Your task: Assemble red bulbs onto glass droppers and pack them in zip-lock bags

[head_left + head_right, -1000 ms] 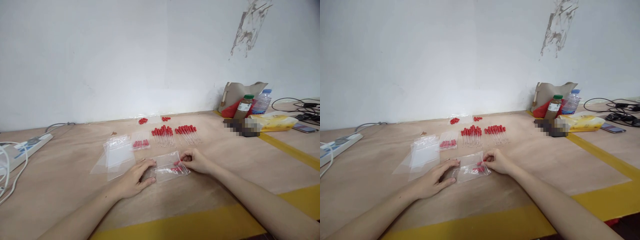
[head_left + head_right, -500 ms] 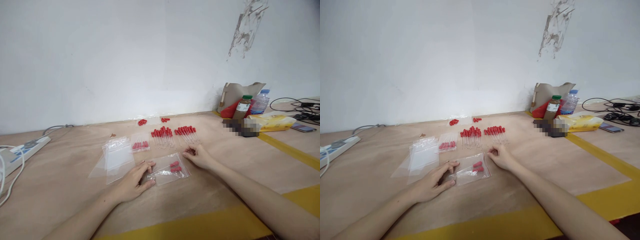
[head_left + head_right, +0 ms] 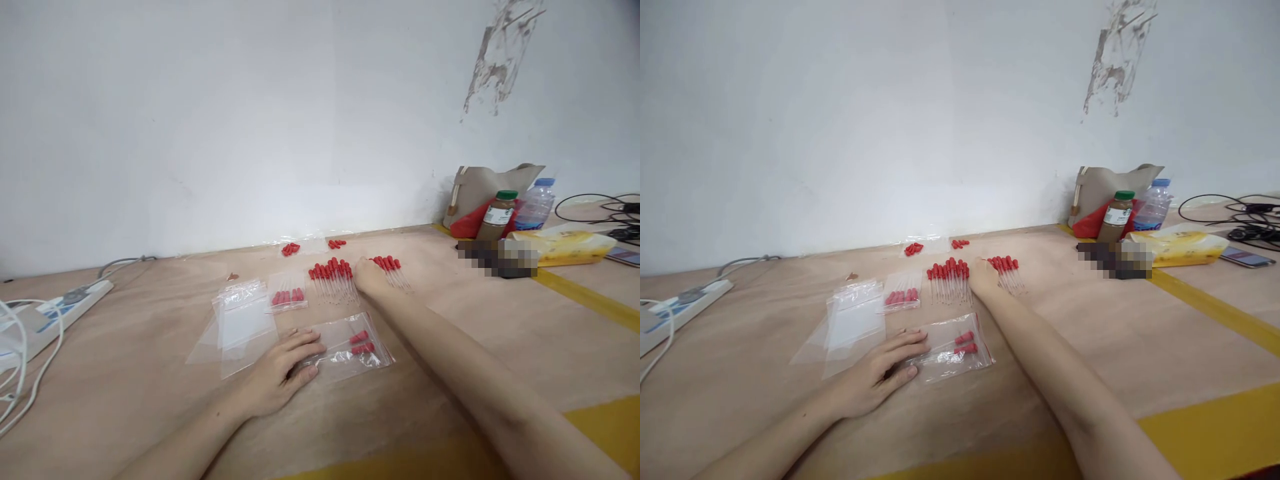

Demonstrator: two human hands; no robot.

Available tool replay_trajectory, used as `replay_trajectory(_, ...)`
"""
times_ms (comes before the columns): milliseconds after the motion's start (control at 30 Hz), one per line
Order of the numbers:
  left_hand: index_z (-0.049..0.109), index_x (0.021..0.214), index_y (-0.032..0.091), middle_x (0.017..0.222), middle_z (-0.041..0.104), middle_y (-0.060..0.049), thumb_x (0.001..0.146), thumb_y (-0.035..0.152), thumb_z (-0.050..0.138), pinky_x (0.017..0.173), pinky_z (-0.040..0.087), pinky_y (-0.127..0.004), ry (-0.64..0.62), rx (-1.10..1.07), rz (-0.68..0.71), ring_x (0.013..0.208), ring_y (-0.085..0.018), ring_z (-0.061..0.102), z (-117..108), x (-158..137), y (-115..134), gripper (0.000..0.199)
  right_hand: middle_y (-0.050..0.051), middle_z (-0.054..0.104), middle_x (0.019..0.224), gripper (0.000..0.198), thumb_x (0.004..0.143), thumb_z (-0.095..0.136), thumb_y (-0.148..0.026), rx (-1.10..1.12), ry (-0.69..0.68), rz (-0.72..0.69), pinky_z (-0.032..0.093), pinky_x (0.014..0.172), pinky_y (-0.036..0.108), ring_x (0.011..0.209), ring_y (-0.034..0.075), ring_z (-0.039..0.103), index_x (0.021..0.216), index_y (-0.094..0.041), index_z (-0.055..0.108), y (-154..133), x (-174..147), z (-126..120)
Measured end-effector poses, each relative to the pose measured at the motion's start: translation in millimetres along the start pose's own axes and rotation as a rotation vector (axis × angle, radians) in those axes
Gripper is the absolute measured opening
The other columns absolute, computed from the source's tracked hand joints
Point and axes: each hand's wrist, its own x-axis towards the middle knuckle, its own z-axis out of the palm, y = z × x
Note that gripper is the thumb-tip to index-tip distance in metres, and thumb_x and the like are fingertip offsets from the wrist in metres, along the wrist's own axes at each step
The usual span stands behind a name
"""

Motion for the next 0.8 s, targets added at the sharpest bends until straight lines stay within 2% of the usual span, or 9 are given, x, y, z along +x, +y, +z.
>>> replay_trajectory(67, 0.044, 0.122, 0.028, 0.133, 0.039, -0.002, 0.089, 0.033, 0.037, 0.103, 0.026, -0.042, -0.007, 0.008, -0.001, 0.123, -0.019, 0.033, 0, 0, 0, 0.034, 0.023, 0.056, 0.096, 0.027, 0.079, 0.037, -0.008, 0.002, 0.006, -0.009, 0.042, 0.072, 0.036, 0.092, 0.028, 0.055, 0.104, -0.005, 0.047, -4, -2, -3)
replay_trajectory(167, 0.045, 0.121, 0.029, 0.133, 0.039, -0.001, 0.090, 0.029, 0.033, 0.103, 0.027, -0.042, 0.001, 0.008, -0.012, 0.123, -0.019, 0.033, 1, 0, 0, 0.033, 0.025, 0.052, 0.102, 0.040, 0.075, 0.039, -0.005, 0.005, 0.034, -0.060, 0.042, 0.072, 0.035, 0.090, 0.028, 0.055, 0.115, -0.004, 0.038, 0, -13, -22)
replay_trajectory(233, 0.047, 0.120, 0.030, 0.132, 0.041, 0.000, 0.091, 0.027, 0.031, 0.103, 0.027, -0.042, 0.017, 0.000, -0.014, 0.122, -0.019, 0.034, 1, 0, 0, 0.033, 0.021, 0.054, 0.095, 0.049, 0.075, 0.041, -0.008, 0.065, 0.049, -0.113, 0.043, 0.069, 0.034, 0.085, 0.026, 0.056, 0.123, -0.005, 0.028, 12, -25, -39)
replay_trajectory(300, 0.048, 0.119, 0.030, 0.130, 0.043, 0.001, 0.091, 0.026, 0.031, 0.103, 0.027, -0.042, 0.026, -0.010, -0.020, 0.122, -0.019, 0.035, 2, 0, -1, 0.033, 0.010, 0.056, 0.079, 0.058, 0.075, 0.043, -0.013, 0.324, 0.027, -0.174, 0.046, 0.061, 0.031, 0.070, 0.021, 0.058, 0.127, -0.009, 0.018, 30, -39, -51)
replay_trajectory(333, 0.049, 0.118, 0.029, 0.129, 0.043, 0.001, 0.091, 0.025, 0.031, 0.103, 0.027, -0.042, 0.028, -0.014, -0.023, 0.122, -0.019, 0.035, 3, 1, -2, 0.033, 0.005, 0.053, 0.074, 0.059, 0.076, 0.043, -0.017, 0.489, 0.002, -0.156, 0.047, 0.054, 0.029, 0.061, 0.017, 0.056, 0.128, -0.012, 0.015, 40, -46, -54)
replay_trajectory(400, 0.049, 0.117, 0.029, 0.129, 0.043, 0.001, 0.091, 0.025, 0.031, 0.103, 0.027, -0.042, 0.031, -0.019, -0.021, 0.121, -0.018, 0.035, 4, 1, -3, 0.032, -0.002, 0.048, 0.069, 0.058, 0.075, 0.045, -0.024, 0.782, 0.003, -0.107, 0.045, 0.043, 0.025, 0.049, 0.012, 0.052, 0.125, -0.019, 0.016, 58, -61, -53)
replay_trajectory(500, 0.049, 0.117, 0.029, 0.129, 0.043, 0.001, 0.091, 0.024, 0.031, 0.104, 0.024, -0.042, 0.033, -0.019, -0.010, 0.121, -0.018, 0.035, 4, 2, -4, 0.032, -0.005, 0.045, 0.071, 0.057, 0.070, 0.052, -0.031, 1.021, 0.040, -0.058, 0.046, 0.039, 0.023, 0.046, 0.009, 0.050, 0.116, -0.022, 0.021, 74, -79, -42)
replay_trajectory(800, 0.050, 0.116, 0.029, 0.129, 0.044, 0.000, 0.090, 0.025, 0.032, 0.103, 0.027, -0.042, 0.036, -0.022, -0.019, 0.120, -0.019, 0.037, 1, 2, 1, 0.032, -0.007, 0.049, 0.064, 0.053, 0.062, 0.063, -0.037, 1.239, -0.009, 0.018, 0.051, 0.052, 0.026, 0.052, 0.010, 0.056, 0.100, -0.023, 0.028, 67, -92, -23)
